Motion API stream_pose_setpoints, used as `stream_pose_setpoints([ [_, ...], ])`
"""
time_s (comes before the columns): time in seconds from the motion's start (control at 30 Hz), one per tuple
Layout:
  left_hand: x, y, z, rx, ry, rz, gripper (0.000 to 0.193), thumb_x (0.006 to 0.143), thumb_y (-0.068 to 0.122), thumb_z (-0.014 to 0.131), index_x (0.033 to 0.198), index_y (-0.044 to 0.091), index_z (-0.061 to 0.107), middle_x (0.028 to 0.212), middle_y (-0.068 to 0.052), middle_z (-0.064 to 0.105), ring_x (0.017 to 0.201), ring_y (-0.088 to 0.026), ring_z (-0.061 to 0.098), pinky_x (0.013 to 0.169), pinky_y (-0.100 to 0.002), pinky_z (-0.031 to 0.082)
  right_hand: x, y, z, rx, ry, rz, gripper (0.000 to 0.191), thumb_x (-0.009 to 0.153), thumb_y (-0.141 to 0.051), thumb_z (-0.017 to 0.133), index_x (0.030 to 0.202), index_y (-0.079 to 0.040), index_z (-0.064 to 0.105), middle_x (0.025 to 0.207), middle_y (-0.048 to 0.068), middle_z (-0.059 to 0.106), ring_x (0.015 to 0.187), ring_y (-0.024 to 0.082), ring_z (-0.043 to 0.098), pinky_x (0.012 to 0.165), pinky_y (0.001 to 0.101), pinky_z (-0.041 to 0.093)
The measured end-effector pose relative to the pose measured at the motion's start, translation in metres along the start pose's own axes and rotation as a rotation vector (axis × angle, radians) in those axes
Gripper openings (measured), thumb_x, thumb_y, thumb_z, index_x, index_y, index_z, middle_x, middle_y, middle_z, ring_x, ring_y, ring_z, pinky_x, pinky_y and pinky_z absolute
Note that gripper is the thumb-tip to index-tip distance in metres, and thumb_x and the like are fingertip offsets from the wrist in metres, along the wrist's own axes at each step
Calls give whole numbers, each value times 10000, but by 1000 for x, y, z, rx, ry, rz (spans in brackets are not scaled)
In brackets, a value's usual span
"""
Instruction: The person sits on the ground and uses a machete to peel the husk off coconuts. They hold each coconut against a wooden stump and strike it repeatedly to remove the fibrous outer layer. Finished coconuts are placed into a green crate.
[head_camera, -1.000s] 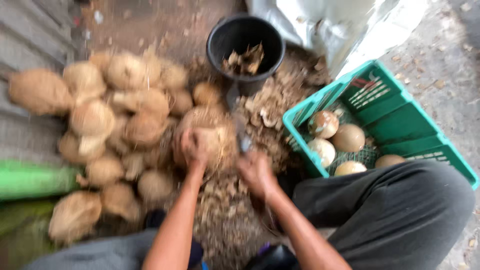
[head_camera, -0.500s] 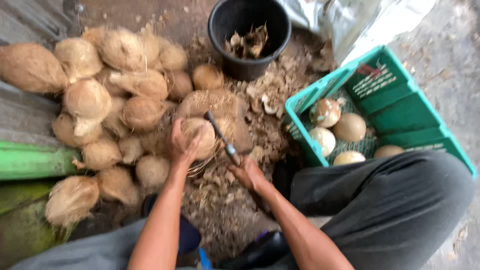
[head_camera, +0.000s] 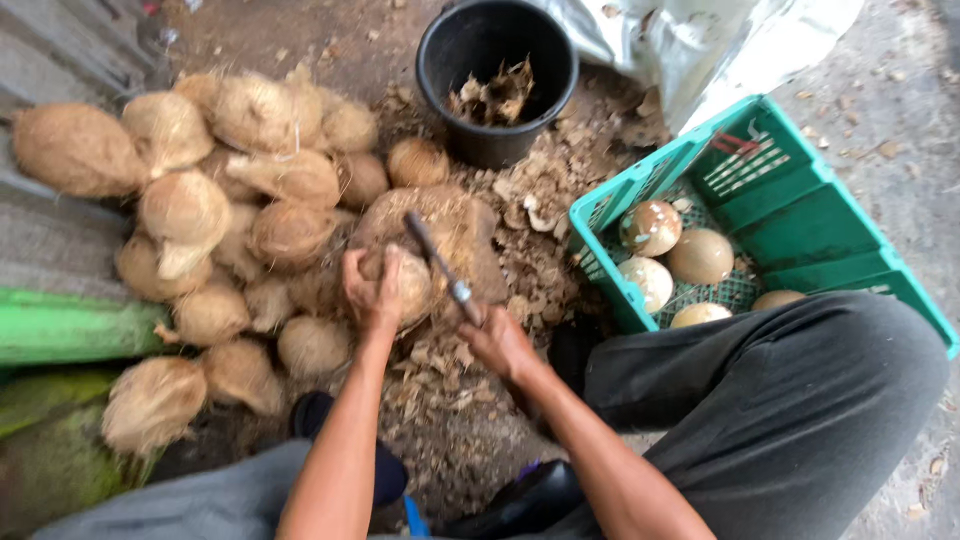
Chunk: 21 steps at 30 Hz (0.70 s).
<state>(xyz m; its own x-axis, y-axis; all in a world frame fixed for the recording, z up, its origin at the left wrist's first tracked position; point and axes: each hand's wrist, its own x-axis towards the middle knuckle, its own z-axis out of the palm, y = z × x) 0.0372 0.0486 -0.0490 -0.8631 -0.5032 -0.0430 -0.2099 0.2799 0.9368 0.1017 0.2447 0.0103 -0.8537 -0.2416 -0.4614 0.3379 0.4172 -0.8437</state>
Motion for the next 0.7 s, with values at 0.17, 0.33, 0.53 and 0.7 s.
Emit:
stream_pose_setpoints([
  [0.17, 1, -8, 9, 64, 94, -72, 474, 844, 580, 634, 993, 143, 525, 912, -42, 505, 799, -187, 524, 689, -437, 453, -12, -31, -11, 190, 204, -136, 283, 975, -264, 671, 796, -76, 558, 599, 53, 546, 456, 110, 506, 404, 300, 446],
  [0.33, 0, -6, 15, 66, 233, -65, 407, 857, 522, 622, 959, 139, 528, 949, -38, 529, 856, -183, 546, 737, -422, 491, -9, -20, 4, 95, 210, -194, 271, 990, -280, 599, 802, -88, 563, 602, 26, 541, 440, 106, 474, 392, 292, 485],
  [0.53, -2, -4, 22, 38, 240, -6, 439, 853, 543, 632, 1017, 157, 506, 1002, -66, 515, 921, -208, 541, 773, -437, 489, -6, -5, -11, 310, 140, -8, 191, 940, -245, 632, 838, -87, 601, 629, 27, 557, 462, 122, 501, 408, 329, 457],
  [0.7, -6, -4, 23, -61, 221, -44, 519, 857, 579, 649, 1138, 169, 499, 1097, -56, 512, 1019, -214, 522, 807, -478, 456, -7, -6, -2, 318, 291, -299, 297, 981, -242, 662, 794, -33, 565, 626, 15, 579, 472, 119, 548, 402, 297, 489],
])
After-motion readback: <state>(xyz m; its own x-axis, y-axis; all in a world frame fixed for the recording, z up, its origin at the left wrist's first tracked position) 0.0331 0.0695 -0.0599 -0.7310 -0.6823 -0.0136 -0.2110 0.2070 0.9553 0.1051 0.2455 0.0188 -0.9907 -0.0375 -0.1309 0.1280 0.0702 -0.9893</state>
